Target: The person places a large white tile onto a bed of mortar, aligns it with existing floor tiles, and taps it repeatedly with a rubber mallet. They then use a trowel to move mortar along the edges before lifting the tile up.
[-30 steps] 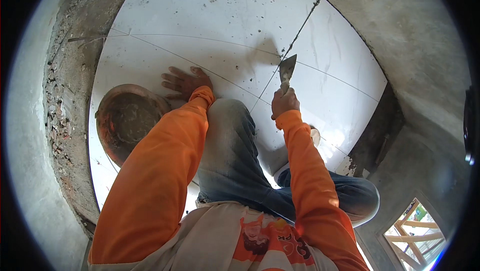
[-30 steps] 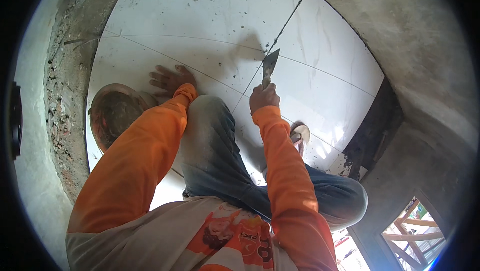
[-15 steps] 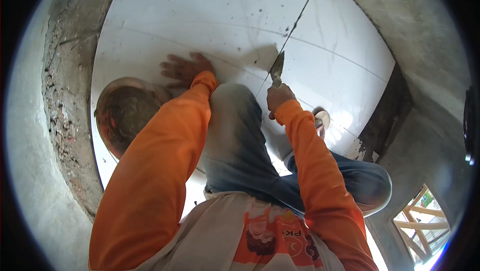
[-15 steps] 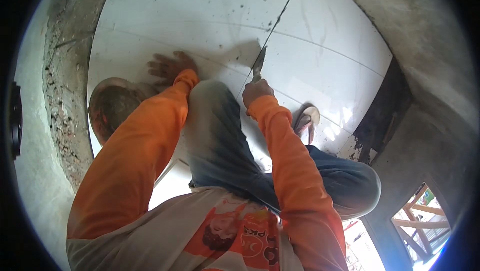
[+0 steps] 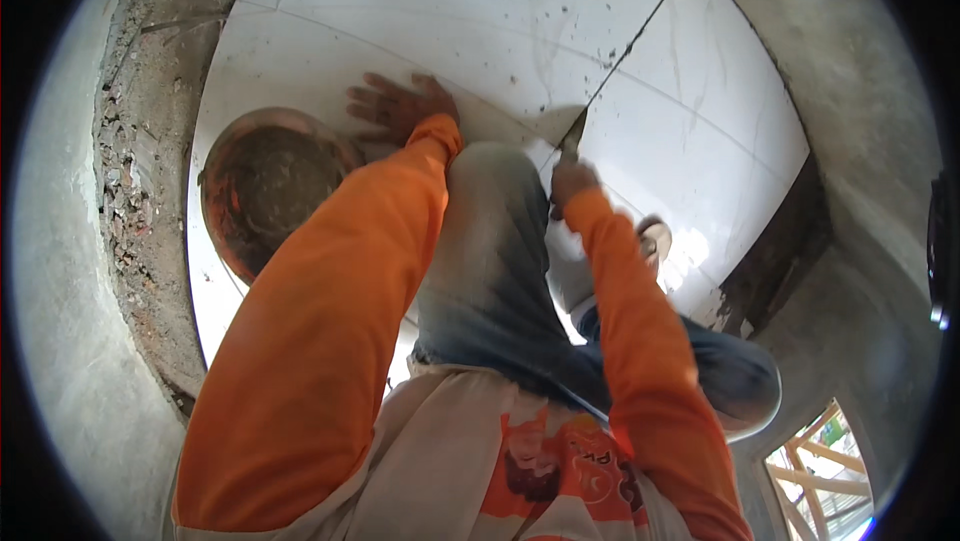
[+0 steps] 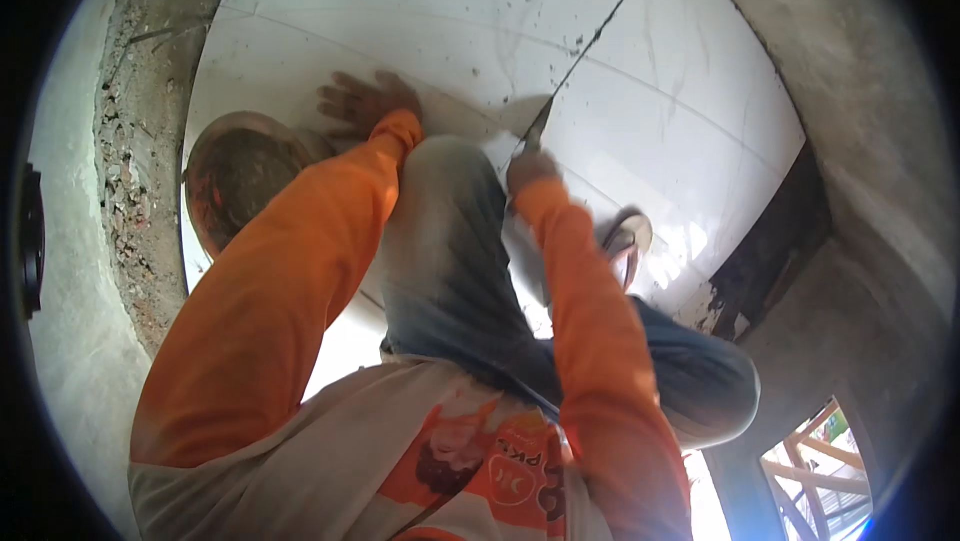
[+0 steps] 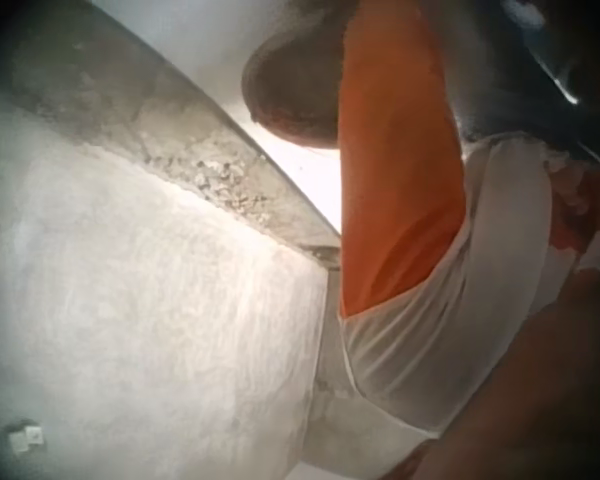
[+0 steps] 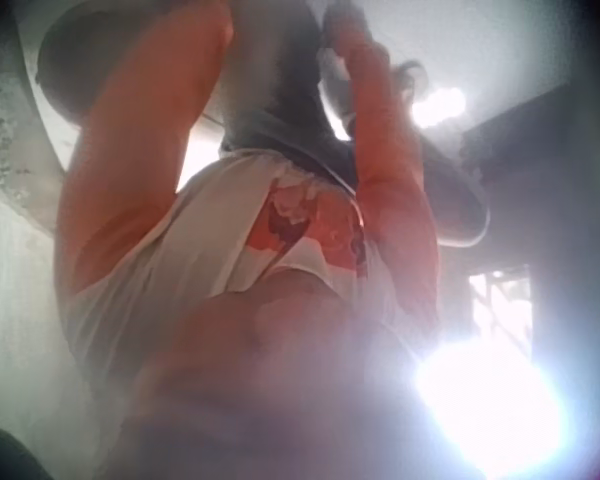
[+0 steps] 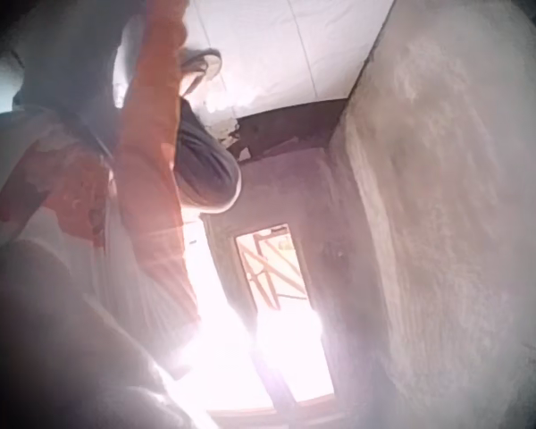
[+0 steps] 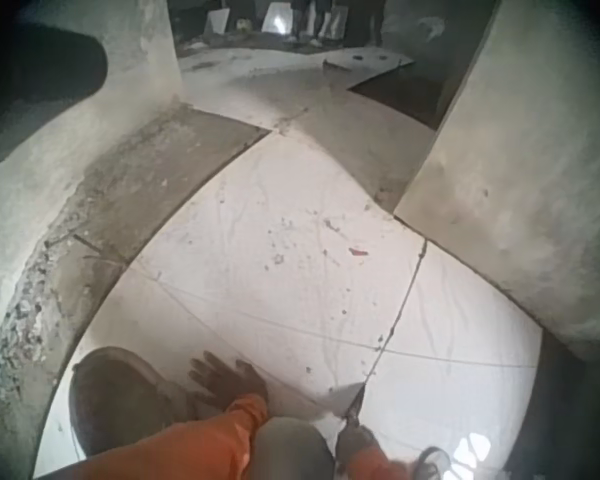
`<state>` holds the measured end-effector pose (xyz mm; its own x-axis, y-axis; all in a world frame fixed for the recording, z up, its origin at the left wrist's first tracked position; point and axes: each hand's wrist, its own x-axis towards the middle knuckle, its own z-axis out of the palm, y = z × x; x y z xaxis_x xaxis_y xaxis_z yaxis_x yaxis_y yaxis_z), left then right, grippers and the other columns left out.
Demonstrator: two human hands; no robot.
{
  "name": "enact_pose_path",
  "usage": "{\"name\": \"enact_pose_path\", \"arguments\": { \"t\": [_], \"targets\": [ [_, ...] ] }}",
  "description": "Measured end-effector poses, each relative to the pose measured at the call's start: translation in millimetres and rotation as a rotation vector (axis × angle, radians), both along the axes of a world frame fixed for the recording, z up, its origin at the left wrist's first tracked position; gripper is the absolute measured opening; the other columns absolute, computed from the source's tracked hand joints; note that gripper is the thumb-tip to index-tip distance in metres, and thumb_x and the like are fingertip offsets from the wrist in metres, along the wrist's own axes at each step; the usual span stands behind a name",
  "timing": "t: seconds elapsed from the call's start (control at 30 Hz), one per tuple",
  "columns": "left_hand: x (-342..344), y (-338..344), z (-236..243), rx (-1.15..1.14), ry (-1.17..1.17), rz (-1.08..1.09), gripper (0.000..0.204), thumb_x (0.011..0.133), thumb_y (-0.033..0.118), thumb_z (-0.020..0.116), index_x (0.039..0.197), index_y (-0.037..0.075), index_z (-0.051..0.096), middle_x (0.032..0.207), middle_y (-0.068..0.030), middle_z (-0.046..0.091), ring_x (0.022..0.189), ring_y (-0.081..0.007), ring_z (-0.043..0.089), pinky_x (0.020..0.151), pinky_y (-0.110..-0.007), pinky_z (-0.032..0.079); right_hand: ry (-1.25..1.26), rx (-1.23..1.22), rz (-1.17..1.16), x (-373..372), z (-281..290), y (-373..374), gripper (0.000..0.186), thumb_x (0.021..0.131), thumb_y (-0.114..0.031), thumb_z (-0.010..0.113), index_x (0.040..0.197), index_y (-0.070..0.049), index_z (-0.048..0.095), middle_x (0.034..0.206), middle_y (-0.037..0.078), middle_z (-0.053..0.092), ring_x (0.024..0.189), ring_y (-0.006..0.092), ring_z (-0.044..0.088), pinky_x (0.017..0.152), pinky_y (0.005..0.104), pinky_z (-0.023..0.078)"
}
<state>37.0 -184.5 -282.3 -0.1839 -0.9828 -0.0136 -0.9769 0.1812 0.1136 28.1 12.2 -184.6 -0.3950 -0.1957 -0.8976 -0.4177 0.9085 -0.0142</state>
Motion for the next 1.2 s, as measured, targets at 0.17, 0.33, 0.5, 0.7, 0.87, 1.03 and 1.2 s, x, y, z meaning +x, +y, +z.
{"name": "enact_pose_path", "arguments": {
  "t": [0.17, 0.33, 0.5, 0.7, 0.87, 1.03, 1.2],
  "targets": [
    [4, -9, 10, -0.084, -0.077, 0.013, 0.075, 0.083, 0.043, 0.046, 0.144, 0.009, 0.02, 0.151, -0.0191, 0.011, 0.139, -0.0372, 0.011, 0.106, -0.064, 0.009, -0.111, -0.1, 0.41, -40, 16, -28, 0.045, 0.066, -0.022, 0.078, 0.097, 0.004, 0.058, 0.092, 0.019, 0.066, 0.089, 0.0289, 0.063, 0.079, 0.0362, 0.049],
    [-9, 5, 15, -0.128, -0.041, -0.016, 0.073, 0.081, 0.041, 0.048, 0.142, 0.008, 0.025, 0.15, -0.0192, 0.015, 0.138, -0.0379, 0.015, 0.106, -0.064, 0.01, -0.063, -0.216, -0.107, -39, 11, 13, 0.025, 0.082, -0.021, 0.061, 0.091, 0.002, 0.058, 0.072, 0.01, 0.065, 0.066, 0.0226, 0.065, 0.074, 0.0365, 0.051],
    [5, -2, 5, -0.182, -0.041, -0.01, 0.075, 0.08, 0.042, 0.048, 0.142, 0.008, 0.025, 0.149, -0.0198, 0.015, 0.137, -0.0383, 0.016, 0.106, -0.064, 0.011, -0.376, -0.032, -0.102, -48, 168, 23, 0.024, 0.088, -0.018, 0.05, 0.103, -0.001, 0.056, 0.075, 0.009, 0.061, 0.061, 0.0199, 0.062, 0.069, 0.0358, 0.05],
    [18, -37, -49, -0.242, 0.105, -0.058, 0.071, 0.082, 0.042, 0.046, 0.141, 0.007, 0.027, 0.149, -0.0193, 0.018, 0.137, -0.0389, 0.017, 0.105, -0.064, 0.015, 0.392, -0.632, -0.593, -152, 259, 148, 0.03, 0.095, -0.024, 0.047, 0.112, 0.0, 0.052, 0.07, 0.008, 0.05, 0.057, 0.0124, 0.054, 0.051, 0.0271, 0.047],
    [-55, 0, 39, 0.092, 0.537, -1.328, 0.041, 0.086, 0.018, 0.052, 0.124, 0.005, 0.049, 0.129, -0.0174, 0.048, 0.123, -0.0337, 0.041, 0.103, -0.044, 0.033, 0.876, -0.666, -0.687, -139, 180, 319, 0.023, 0.094, -0.025, 0.049, 0.091, -0.003, 0.056, 0.063, 0.006, 0.052, 0.049, 0.0137, 0.052, 0.045, 0.028, 0.044],
    [-77, 89, 47, 0.21, -0.008, -1.614, 0.062, 0.083, 0.032, 0.056, 0.133, 0.002, 0.038, 0.142, -0.0203, 0.03, 0.132, -0.0387, 0.025, 0.106, -0.05, 0.024, 0.708, -0.818, -1.017, -124, 56, 339, 0.032, 0.094, -0.033, 0.046, 0.081, -0.004, 0.054, 0.058, 0.004, 0.053, 0.047, 0.0135, 0.052, 0.043, 0.0304, 0.042],
    [24, 263, 38, 0.258, -0.422, -1.091, 0.066, 0.085, 0.045, 0.048, 0.134, 0.001, 0.038, 0.141, -0.0186, 0.03, 0.132, -0.0336, 0.024, 0.107, -0.048, 0.02, 0.87, -0.871, -0.466, -179, -8, 324, 0.029, 0.091, -0.031, 0.045, 0.09, -0.003, 0.052, 0.069, 0.021, 0.059, 0.067, 0.0417, 0.057, 0.058, 0.0454, 0.046]
  ]
}}
